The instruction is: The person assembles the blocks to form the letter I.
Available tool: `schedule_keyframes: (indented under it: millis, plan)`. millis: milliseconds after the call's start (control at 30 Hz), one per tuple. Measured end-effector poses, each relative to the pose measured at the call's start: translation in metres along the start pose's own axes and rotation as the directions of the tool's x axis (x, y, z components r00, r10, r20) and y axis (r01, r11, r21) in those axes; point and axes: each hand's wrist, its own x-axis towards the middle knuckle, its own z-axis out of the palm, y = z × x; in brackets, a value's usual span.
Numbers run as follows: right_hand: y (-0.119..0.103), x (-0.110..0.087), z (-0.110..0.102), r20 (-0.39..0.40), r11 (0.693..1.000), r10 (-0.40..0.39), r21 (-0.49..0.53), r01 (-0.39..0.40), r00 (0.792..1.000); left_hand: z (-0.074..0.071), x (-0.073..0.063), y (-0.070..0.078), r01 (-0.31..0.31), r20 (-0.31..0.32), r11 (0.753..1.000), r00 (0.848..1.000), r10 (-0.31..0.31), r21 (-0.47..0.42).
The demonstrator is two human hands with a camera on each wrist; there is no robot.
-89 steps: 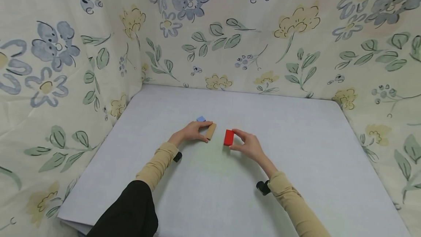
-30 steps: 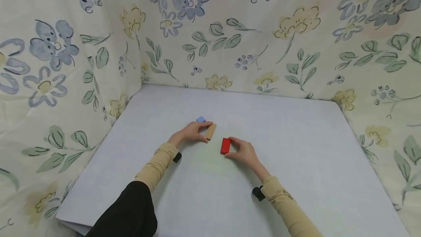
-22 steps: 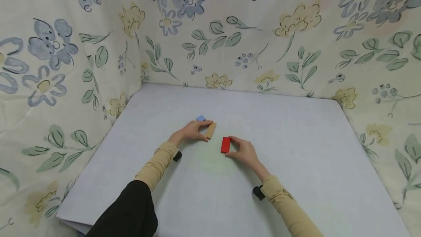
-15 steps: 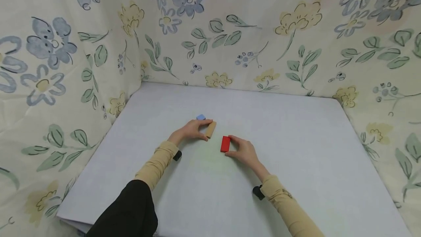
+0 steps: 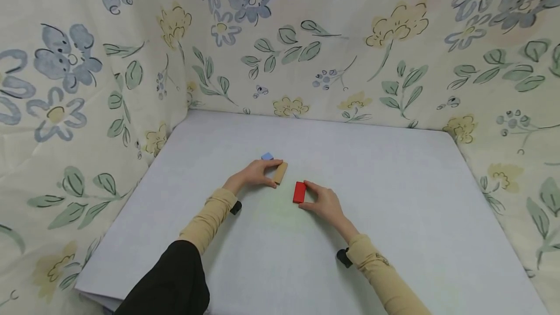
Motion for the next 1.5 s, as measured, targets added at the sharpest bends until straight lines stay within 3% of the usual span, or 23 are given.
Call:
schedule_keyframes:
  millis: [1500]
  plan:
    - [-0.0003,-0.0022,0.0006,0.025,0.999,0.041,0.020,-0.042,0.999,0.0008,-0.0006,0.0021,0.014,0.003,1.000,1.000,-0.014,0.005]
